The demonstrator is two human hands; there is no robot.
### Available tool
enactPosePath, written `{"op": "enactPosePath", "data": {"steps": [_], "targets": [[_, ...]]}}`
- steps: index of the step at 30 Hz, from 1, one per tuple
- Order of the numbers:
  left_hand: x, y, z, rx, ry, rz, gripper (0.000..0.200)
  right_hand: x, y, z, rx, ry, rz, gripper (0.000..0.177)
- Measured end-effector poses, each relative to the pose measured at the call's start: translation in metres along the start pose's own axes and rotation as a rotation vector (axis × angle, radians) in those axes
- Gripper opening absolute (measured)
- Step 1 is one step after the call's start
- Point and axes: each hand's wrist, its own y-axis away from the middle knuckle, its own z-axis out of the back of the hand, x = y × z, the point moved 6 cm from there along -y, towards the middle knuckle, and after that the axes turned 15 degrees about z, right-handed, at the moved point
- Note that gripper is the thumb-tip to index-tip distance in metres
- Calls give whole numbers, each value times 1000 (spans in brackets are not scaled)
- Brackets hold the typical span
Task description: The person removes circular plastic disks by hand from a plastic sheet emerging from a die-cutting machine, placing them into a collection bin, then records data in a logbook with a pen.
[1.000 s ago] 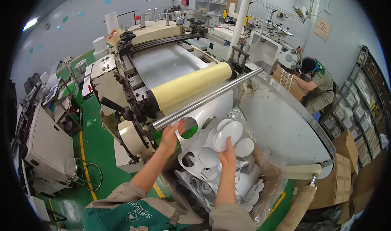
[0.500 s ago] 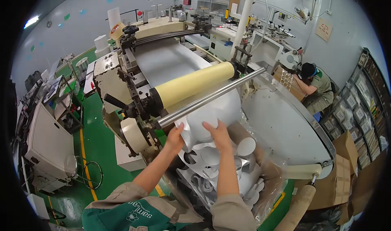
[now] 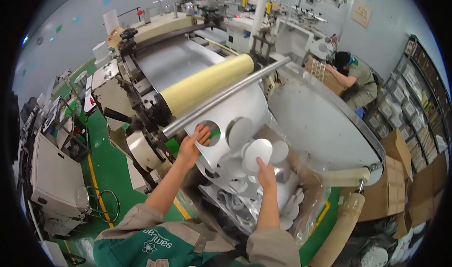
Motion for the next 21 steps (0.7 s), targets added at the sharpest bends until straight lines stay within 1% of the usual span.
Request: {"op": "enactPosePath", "data": {"steps": [1,2,5,6,7,9,12,14,15,16,17,18,19,20,21], "targets": [[5,1,-7,90,18,24,49,-50,6,46,-49,277,-90,37],[13,1,-11,117,0,35,49,-78,21,82,-84,553,-169,30],[29,14,-24,140,-56,90,48,-186,102,201,-96,867,-434,70],[31,21,-30,126,-95,129,50,-135,141,176,-145,956,-389,76],[38,19,-25,78,-115,167,45,-152,157,198,-117,1000,-443,75],[42,18,-17,-22,-157,144,38,-167,185,240,2,1077,-531,74],[32,12,-10,-118,-136,22,32,-148,205,291,267,1219,-578,73],[23,2,-5,-124,-94,-25,31,-109,203,307,457,1342,-543,72],[21,-2,1,-130,-62,-45,31,-77,193,306,450,1425,-521,72],[20,-9,8,-175,-68,-78,31,-38,176,294,401,1517,-501,71],[22,-14,13,-208,-54,-95,31,26,160,244,285,1532,-676,59],[20,-12,9,-187,-30,-111,31,57,141,234,87,1535,-224,48],[21,-10,4,-165,-7,-123,31,118,127,164,33,1449,-3,44],[23,-9,3,-147,4,-122,31,146,108,123,120,1174,237,37],[24,-10,3,-129,15,-126,31,179,101,58,117,810,277,35]]}}
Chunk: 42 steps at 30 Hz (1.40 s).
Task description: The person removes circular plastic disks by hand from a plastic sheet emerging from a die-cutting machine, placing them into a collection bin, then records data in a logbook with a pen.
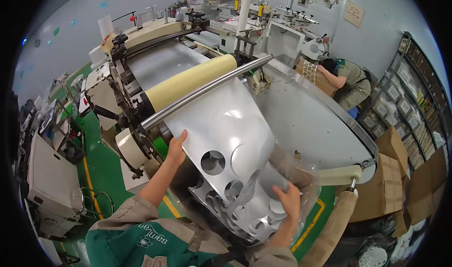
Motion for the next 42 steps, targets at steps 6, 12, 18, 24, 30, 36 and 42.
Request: {"op": "enactPosePath", "data": {"steps": [6,12,18,24,30,36,42], "targets": [[4,9,3,34,-91,83,27,76,-119,-178,174,-640,165,49],[47,24,20,110,-511,223,33,7,-104,-231,124,-1047,-106,50],[15,8,29,-134,-140,46,39,-88,-43,-169,-299,-1178,-285,41],[5,-1,24,-60,-112,12,25,44,-122,-208,72,-859,32,53],[23,-3,40,54,-34,160,34,31,-143,-275,380,-1002,-163,44],[-6,1,32,-64,-36,28,38,-62,-92,-229,-228,-1564,-429,40],[-8,-23,30,-135,40,-83,31,26,-130,-197,-5,-905,8,48]]}}
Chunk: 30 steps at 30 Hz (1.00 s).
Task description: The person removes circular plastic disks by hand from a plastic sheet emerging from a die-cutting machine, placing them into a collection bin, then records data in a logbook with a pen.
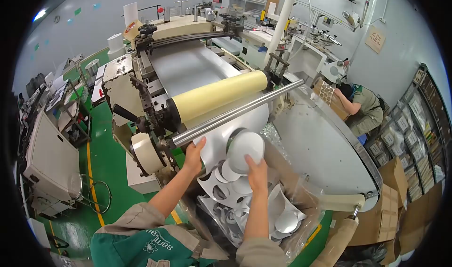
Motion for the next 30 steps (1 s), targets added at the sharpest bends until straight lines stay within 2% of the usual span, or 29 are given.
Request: {"op": "enactPosePath", "data": {"steps": [3,6,7,10,11,12,14,16,18,20,22,24,27,30], "targets": [[11,25,-15,90,25,93,27,1,-22,-54,227,173,-85,47],[15,34,-13,110,76,147,26,-20,-22,-67,337,117,-306,46],[13,37,-14,128,41,174,28,-25,-20,-63,329,77,-282,43],[9,35,-19,166,-56,185,38,-46,-7,-26,117,-224,-158,40],[3,38,-27,150,-16,138,41,-51,-1,-10,37,-443,-164,37],[-3,34,-26,115,-20,113,44,-52,5,10,-145,-537,-154,36],[-13,17,-14,134,17,52,44,-33,13,30,-325,-631,-128,39],[-29,4,-10,139,174,8,37,2,13,25,-195,-399,-43,42],[-42,-1,-13,116,179,23,28,13,-1,25,-71,-137,-9,47],[-38,-16,-11,255,229,73,27,28,-11,-7,46,2,24,47],[-38,-2,-23,200,256,100,26,30,-21,-35,122,119,-8,47],[-32,21,-32,102,196,66,27,26,-29,-65,226,151,-7,46],[6,28,-19,176,135,169,32,16,-27,-88,278,315,-169,43],[24,33,-9,192,127,217,32,-27,-18,-71,279,75,-330,46]]}}
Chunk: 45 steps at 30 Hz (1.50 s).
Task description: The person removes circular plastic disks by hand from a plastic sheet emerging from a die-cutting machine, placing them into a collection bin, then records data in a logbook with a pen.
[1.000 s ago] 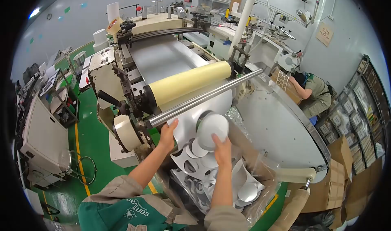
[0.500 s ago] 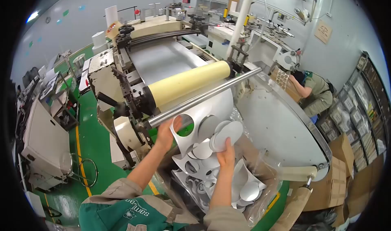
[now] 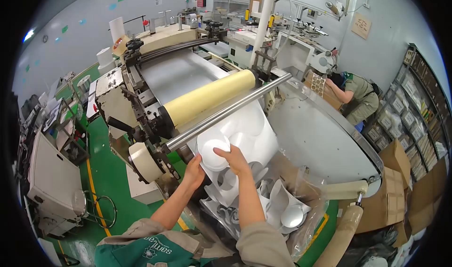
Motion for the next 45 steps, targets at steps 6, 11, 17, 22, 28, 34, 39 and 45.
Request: {"op": "enactPosePath", "data": {"steps": [6,11,17,22,28,34,39,45], "targets": [[-25,7,-21,-58,-141,-44,46,-38,32,52,-343,-689,140,38],[-66,-16,-8,-18,66,-115,40,22,40,64,-411,-490,324,39],[-61,-19,-18,32,211,-134,25,52,8,11,-154,90,339,46],[-7,2,-5,14,34,-73,26,35,10,-13,-20,147,151,46],[3,11,-7,53,-41,15,37,-46,32,36,-173,-375,100,40],[-57,1,-14,-22,-28,-79,45,-11,49,71,-343,-538,229,40],[-73,-20,-9,11,11,-118,32,33,17,31,-178,-118,276,51],[-55,-3,-27,108,1,-167,36,33,-12,-10,-24,-37,233,43]]}}
